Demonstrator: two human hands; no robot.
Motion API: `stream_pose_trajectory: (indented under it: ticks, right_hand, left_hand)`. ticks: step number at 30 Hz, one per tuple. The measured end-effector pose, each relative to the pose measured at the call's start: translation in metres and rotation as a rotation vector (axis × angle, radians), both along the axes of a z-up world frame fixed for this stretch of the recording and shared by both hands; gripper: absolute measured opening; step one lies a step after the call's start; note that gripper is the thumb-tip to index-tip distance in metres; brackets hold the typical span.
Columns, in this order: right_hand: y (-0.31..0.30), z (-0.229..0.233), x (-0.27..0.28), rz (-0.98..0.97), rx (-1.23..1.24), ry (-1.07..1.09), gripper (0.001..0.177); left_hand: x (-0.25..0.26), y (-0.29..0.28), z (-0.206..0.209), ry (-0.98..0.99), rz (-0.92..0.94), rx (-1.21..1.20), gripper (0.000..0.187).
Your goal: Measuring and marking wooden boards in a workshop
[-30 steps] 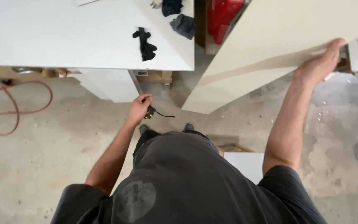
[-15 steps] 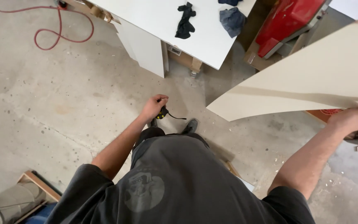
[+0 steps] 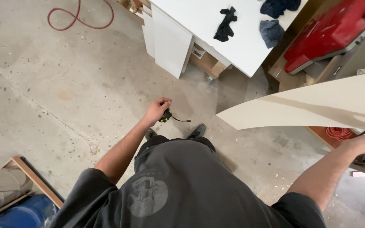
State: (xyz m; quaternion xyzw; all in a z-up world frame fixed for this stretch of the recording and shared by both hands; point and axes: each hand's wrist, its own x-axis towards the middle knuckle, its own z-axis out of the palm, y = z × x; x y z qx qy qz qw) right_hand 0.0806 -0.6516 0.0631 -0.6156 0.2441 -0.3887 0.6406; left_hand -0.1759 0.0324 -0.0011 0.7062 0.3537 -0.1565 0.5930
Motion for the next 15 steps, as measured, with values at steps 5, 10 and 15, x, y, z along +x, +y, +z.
stream_pose_trajectory:
  ticks: [5, 10, 15]
  right_hand:
    - [0.054, -0.060, -0.055, -0.193, -0.184, -0.002, 0.066]
    - [0.198, -0.160, -0.140, -0.144, -0.137, 0.536, 0.058]
    - [0.372, -0.246, -0.189, 0.392, -0.190, 0.759, 0.024]
  left_hand:
    - [-0.052, 0.084, 0.004, -0.078, 0.096, -0.080, 0.030]
    - [-0.090, 0.171, -0.063, -0.087, 0.233, -0.127, 0.027]
    - [-0.080, 0.227, -0.148, -0.042, 0.430, -0.280, 0.027]
